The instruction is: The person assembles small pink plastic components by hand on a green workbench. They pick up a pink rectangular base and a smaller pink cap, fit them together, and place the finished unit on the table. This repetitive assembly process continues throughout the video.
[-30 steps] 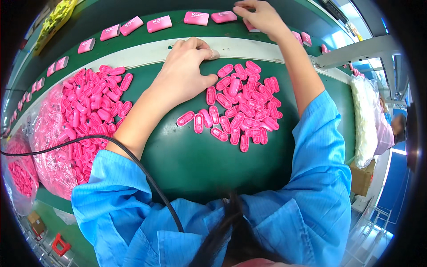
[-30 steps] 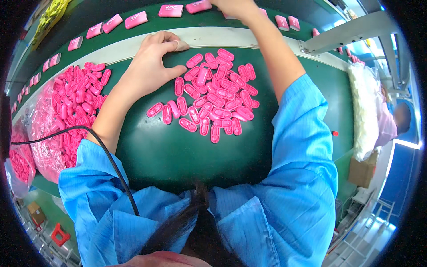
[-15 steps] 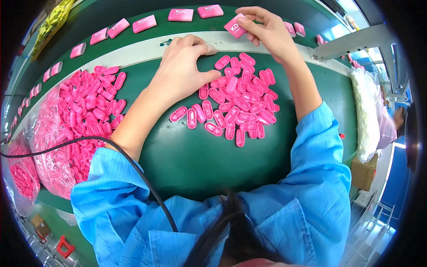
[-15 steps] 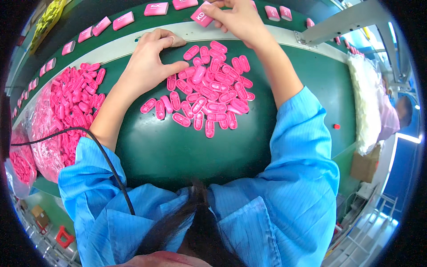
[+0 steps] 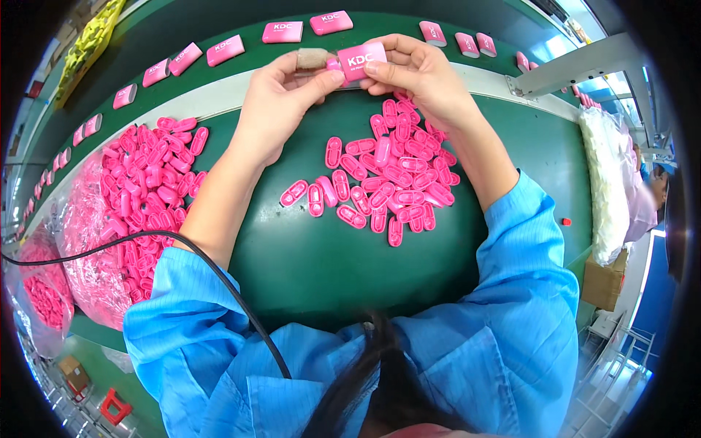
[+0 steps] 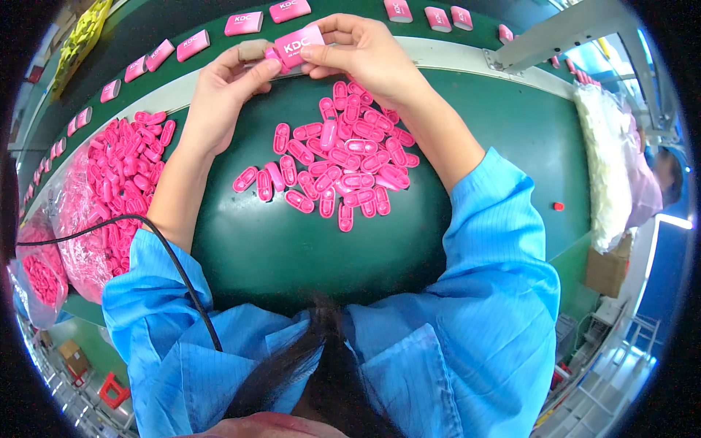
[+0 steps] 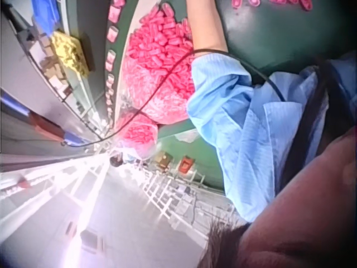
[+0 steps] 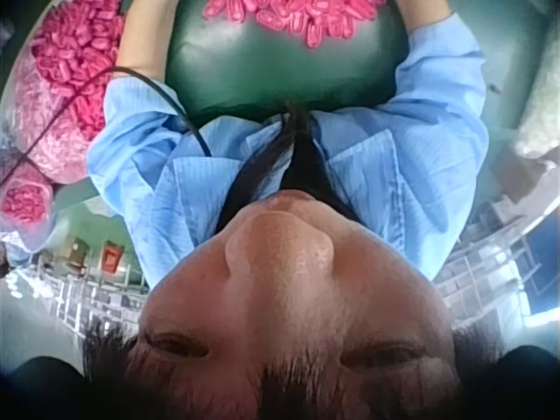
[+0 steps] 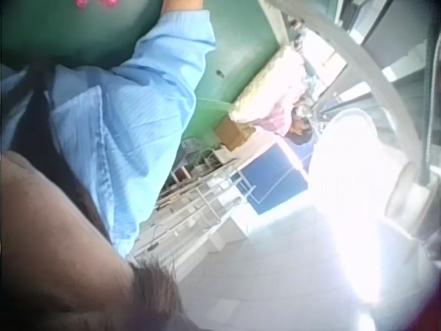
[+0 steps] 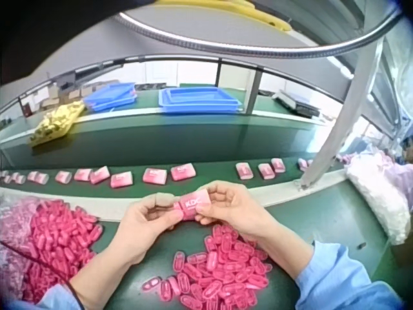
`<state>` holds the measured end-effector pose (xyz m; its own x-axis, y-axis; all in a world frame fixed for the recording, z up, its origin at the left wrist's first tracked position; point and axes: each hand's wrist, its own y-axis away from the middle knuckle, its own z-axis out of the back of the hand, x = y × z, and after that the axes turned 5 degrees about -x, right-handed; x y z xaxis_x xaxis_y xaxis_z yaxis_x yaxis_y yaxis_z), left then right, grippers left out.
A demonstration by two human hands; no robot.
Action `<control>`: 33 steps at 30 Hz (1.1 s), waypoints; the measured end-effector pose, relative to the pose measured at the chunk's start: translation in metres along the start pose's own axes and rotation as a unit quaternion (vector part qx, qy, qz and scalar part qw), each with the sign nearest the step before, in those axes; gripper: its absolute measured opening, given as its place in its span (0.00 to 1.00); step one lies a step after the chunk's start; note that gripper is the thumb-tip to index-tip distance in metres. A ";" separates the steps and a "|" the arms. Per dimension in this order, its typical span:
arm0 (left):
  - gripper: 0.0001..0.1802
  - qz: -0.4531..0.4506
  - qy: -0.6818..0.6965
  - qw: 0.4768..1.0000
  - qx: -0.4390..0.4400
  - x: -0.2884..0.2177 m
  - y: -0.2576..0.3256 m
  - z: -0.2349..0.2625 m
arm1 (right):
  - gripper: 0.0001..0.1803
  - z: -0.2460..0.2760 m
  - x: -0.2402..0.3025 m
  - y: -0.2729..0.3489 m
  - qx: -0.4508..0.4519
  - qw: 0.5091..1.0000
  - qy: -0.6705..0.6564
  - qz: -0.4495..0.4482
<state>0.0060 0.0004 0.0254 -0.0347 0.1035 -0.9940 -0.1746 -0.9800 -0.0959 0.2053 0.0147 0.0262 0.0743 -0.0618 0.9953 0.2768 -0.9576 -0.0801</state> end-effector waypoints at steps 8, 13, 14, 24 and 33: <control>0.16 0.036 0.096 0.995 -0.005 -0.001 0.004 -0.007 | 0.15 -0.010 -0.002 0.004 -0.038 0.999 -0.009 0.013; 0.15 0.003 0.123 0.990 -0.062 0.001 0.001 -0.009 | 0.15 -0.004 -0.001 0.002 -0.030 0.999 0.015 0.004; 0.16 -0.001 0.110 0.993 -0.051 0.001 0.000 -0.009 | 0.15 -0.002 -0.001 0.001 -0.021 1.000 0.023 -0.002; 0.18 -0.030 0.058 0.998 -0.021 0.002 0.005 -0.009 | 0.15 -0.011 -0.005 0.007 -0.045 0.995 0.032 0.079; 0.15 -0.210 -0.166 0.954 -0.136 0.005 0.018 -0.022 | 0.15 -0.016 0.002 0.011 -0.049 0.993 0.064 0.082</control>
<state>0.0241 -0.0201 0.0179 -0.3359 0.5010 -0.7976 0.0188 -0.8431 -0.5374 0.1932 -0.0009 0.0281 -0.0141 -0.2484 0.9686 0.1755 -0.9542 -0.2422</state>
